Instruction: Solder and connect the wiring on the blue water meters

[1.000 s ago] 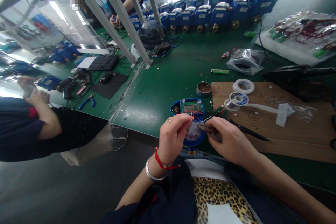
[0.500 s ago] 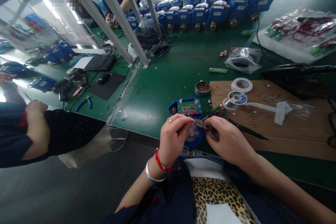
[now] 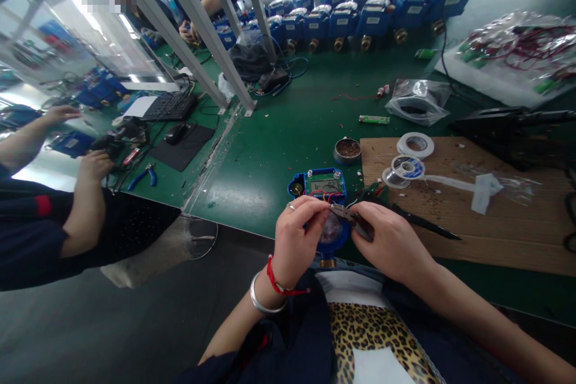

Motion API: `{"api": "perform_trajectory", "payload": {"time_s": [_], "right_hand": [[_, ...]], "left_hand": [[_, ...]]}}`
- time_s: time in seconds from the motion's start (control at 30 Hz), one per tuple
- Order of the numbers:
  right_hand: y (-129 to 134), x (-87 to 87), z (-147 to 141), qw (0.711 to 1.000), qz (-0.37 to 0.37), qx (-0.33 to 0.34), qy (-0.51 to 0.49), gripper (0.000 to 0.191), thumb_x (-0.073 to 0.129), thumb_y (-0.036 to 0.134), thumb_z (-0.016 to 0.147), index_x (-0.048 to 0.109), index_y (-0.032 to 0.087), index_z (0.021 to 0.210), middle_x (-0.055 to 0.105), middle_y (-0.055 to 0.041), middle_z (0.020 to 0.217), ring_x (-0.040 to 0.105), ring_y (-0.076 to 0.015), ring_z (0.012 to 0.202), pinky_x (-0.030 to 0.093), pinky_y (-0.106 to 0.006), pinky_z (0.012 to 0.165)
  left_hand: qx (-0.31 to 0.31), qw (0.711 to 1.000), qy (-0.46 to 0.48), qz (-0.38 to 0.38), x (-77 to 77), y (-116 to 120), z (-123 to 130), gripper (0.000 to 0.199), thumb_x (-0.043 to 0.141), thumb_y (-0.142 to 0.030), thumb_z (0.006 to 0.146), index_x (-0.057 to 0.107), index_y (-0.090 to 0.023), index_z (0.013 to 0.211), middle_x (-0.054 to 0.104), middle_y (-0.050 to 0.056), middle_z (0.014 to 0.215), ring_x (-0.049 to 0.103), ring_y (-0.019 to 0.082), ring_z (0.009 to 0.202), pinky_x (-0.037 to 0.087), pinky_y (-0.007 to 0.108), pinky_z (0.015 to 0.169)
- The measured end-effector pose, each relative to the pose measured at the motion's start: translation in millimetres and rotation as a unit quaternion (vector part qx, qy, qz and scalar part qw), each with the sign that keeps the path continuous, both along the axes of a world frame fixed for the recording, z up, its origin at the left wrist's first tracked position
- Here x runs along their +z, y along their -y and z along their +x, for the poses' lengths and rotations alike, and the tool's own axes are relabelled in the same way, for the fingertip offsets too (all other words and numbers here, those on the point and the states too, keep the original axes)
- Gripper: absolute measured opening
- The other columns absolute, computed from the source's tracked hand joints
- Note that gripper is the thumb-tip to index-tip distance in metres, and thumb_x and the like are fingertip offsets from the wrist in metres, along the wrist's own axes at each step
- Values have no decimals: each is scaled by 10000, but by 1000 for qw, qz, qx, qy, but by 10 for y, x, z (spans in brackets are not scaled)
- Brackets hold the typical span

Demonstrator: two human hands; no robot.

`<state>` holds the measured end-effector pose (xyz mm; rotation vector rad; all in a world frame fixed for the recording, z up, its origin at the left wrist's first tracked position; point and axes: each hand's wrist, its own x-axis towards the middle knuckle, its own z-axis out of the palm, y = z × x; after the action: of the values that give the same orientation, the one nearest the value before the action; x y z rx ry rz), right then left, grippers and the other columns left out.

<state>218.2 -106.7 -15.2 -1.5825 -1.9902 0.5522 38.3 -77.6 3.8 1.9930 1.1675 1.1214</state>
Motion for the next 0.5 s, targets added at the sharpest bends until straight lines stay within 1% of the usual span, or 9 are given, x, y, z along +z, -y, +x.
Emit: {"api": "perform_trajectory", "payload": {"time_s": [0.2,0.3,0.5], "right_hand": [[5,-43,-16,1000,2,-15,5,136,515,104,752,566,195,840,645,-43,841,610,-208,791,450,-314,724],[6,-35,-20,1000,12,-29,-5,148,516,97,739,577,188,839,647,-45,846,606,-202,777,447,-308,709],[-16,7,-101,993,13,-83,-84,186,547,89,701,598,193,846,624,-8,763,570,-156,665,438,-267,643]], "left_hand": [[8,1000,-10,-8,-16,9,8,100,567,-132,901,653,-177,881,675,27,879,615,145,851,483,281,790],[20,1000,-19,-1,-34,21,20,103,552,-142,911,641,-182,879,670,25,865,613,152,851,476,290,788],[51,998,-17,35,-78,10,132,108,521,-170,939,623,-189,913,672,21,871,617,142,832,470,280,781]]}}
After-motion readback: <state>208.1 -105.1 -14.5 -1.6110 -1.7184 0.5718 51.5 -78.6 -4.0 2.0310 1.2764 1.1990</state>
